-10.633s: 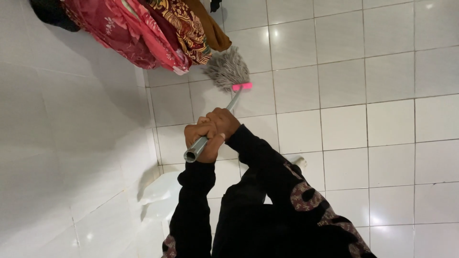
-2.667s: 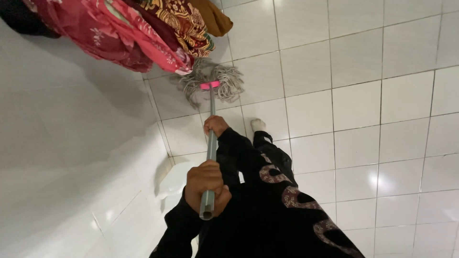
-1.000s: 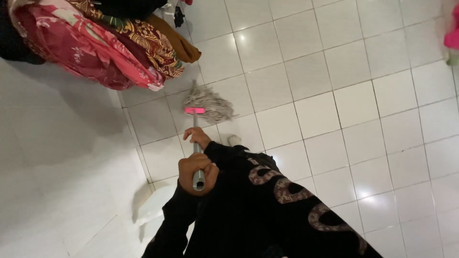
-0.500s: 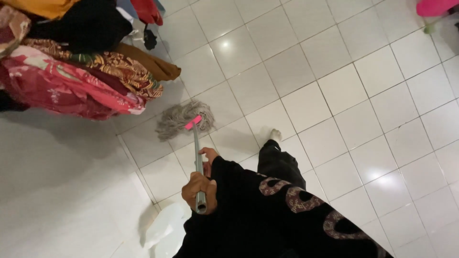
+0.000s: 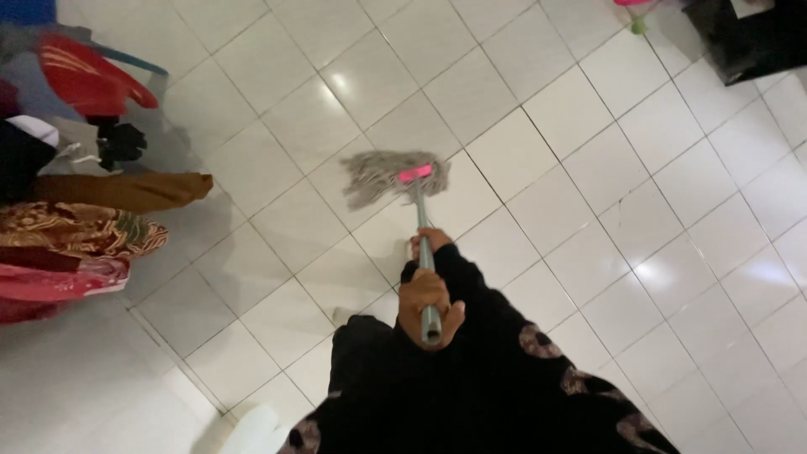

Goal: The person mops a white tiled floor using a string mop with a pink head. They move the mop back and forth across the tiles, covering different areas of the room while navigating around hanging clothes and plastic containers.

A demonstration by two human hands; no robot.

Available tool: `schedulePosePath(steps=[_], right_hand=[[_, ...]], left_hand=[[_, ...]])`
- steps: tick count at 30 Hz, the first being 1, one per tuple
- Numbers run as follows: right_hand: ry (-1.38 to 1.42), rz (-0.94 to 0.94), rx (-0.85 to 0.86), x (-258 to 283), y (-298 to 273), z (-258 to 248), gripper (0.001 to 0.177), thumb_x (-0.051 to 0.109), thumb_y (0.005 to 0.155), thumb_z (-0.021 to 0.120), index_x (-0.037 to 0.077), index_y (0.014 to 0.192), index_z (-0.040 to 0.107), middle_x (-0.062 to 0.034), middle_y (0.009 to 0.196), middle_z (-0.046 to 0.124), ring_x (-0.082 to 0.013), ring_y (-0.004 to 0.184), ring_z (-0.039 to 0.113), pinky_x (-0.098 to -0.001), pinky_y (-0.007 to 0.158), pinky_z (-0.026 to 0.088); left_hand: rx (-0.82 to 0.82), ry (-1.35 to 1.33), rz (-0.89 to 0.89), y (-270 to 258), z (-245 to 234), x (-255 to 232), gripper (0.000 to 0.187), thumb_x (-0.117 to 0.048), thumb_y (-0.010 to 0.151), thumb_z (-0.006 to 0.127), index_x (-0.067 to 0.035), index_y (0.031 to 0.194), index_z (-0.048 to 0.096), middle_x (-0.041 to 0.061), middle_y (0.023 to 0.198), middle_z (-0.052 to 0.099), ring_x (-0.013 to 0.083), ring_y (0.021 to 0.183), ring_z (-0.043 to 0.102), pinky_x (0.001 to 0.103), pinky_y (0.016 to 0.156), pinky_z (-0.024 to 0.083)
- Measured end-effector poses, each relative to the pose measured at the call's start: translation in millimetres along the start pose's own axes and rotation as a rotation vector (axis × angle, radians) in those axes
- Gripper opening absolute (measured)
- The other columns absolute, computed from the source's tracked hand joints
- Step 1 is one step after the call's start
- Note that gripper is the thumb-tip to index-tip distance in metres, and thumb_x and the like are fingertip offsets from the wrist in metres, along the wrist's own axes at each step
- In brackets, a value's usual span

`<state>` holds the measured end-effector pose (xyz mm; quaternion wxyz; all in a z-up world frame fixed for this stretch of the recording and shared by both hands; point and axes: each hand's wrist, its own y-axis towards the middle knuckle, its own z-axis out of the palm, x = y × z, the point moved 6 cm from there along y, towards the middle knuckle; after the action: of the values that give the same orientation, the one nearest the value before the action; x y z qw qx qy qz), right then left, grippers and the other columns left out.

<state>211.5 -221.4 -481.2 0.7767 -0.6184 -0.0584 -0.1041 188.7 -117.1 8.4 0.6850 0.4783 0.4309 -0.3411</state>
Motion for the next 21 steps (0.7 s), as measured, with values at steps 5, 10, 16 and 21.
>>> schedulePosePath(steps=[5, 10, 16, 21], right_hand=[[0.093, -0.087, -0.225, 138.2, -90.4, -50.4, 0.021, 0.022, 0.093, 0.063, 0.001, 0.091, 0.061, -0.0117, 0.070, 0.060, -0.0235, 0.058, 0.063, -0.0362, 0.056, 0.060], [-0.050, -0.118, -0.222, 138.4, -63.1, -45.7, 0.013, 0.012, 0.090, 0.065, 0.000, 0.087, 0.061, -0.0100, 0.064, 0.057, -0.0234, 0.052, 0.061, -0.0379, 0.047, 0.056], [-0.023, -0.107, -0.042, 57.0, -35.3, 59.8, 0.094, -0.005, 0.084, 0.070, -0.002, 0.156, 0.009, -0.0209, 0.089, 0.051, -0.0288, 0.062, 0.058, -0.0467, 0.048, 0.050], [-0.299, 0.114, 0.107, 26.7, -89.1, 170.3, 0.044, 0.014, 0.091, 0.067, -0.004, 0.123, 0.042, -0.0090, 0.072, 0.058, -0.0251, 0.057, 0.058, -0.0412, 0.048, 0.054]], left_hand=[[0.032, -0.009, -0.106, 17.3, 63.0, 64.5, 0.045, -0.005, 0.066, 0.067, -0.018, 0.042, 0.031, -0.005, 0.038, 0.033, 0.0151, 0.034, 0.028, 0.029, 0.053, 0.031], [0.061, 0.087, -0.216, 7.2, 52.3, 61.1, 0.045, -0.002, 0.066, 0.065, -0.016, 0.040, 0.032, -0.003, 0.036, 0.034, 0.0170, 0.033, 0.031, 0.029, 0.052, 0.032], [0.128, 0.231, -0.225, 14.0, -5.8, 18.9, 0.049, 0.000, 0.074, 0.067, -0.016, 0.045, 0.030, -0.001, 0.038, 0.035, 0.0210, 0.033, 0.034, 0.029, 0.051, 0.034], [0.087, 0.428, -0.282, 21.7, -56.8, -14.4, 0.051, -0.008, 0.080, 0.072, -0.018, 0.047, 0.034, 0.000, 0.041, 0.040, 0.0214, 0.039, 0.043, 0.029, 0.060, 0.041]])
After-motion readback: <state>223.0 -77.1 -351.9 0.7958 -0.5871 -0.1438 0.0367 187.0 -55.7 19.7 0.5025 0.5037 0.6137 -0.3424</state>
